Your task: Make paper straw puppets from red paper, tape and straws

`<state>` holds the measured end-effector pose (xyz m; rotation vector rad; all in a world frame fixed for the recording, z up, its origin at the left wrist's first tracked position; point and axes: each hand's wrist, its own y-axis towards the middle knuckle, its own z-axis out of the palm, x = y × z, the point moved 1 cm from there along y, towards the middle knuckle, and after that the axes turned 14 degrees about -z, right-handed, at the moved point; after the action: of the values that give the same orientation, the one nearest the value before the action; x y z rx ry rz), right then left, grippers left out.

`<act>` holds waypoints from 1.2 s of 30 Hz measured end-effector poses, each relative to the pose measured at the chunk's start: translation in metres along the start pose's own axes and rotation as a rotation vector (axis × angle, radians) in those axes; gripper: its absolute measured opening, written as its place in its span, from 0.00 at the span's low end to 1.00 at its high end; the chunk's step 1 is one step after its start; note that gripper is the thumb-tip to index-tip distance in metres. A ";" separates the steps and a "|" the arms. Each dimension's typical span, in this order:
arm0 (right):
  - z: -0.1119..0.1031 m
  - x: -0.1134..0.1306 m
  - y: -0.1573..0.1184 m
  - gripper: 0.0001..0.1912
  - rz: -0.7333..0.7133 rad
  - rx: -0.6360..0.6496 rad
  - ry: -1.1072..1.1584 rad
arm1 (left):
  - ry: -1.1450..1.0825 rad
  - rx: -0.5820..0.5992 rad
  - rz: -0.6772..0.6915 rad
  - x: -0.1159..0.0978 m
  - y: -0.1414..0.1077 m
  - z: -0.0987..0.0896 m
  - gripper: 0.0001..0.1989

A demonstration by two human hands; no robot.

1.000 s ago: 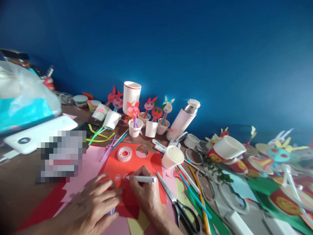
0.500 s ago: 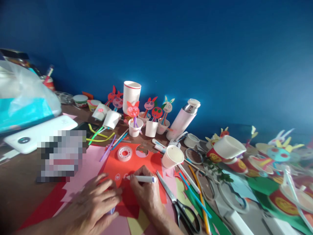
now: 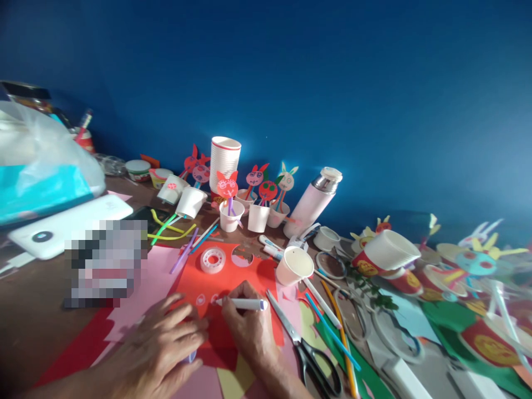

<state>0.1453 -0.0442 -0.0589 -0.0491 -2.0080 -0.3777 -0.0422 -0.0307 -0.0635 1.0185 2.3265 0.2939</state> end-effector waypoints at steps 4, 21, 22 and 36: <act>0.001 -0.002 -0.002 0.10 0.012 -0.027 -0.042 | -0.010 0.019 -0.015 0.004 -0.001 0.005 0.09; 0.000 0.001 0.000 0.10 -0.033 -0.051 -0.019 | 0.007 0.049 -0.014 0.002 0.000 0.003 0.09; 0.000 0.001 0.000 0.10 -0.030 -0.053 -0.019 | 0.007 0.047 -0.015 0.003 0.000 0.003 0.09; 0.000 0.005 0.000 0.10 -0.023 -0.041 0.020 | 0.002 0.057 0.003 0.000 0.002 -0.002 0.08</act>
<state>0.1432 -0.0450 -0.0545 -0.0481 -1.9824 -0.4325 -0.0422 -0.0290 -0.0610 1.0496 2.3474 0.2313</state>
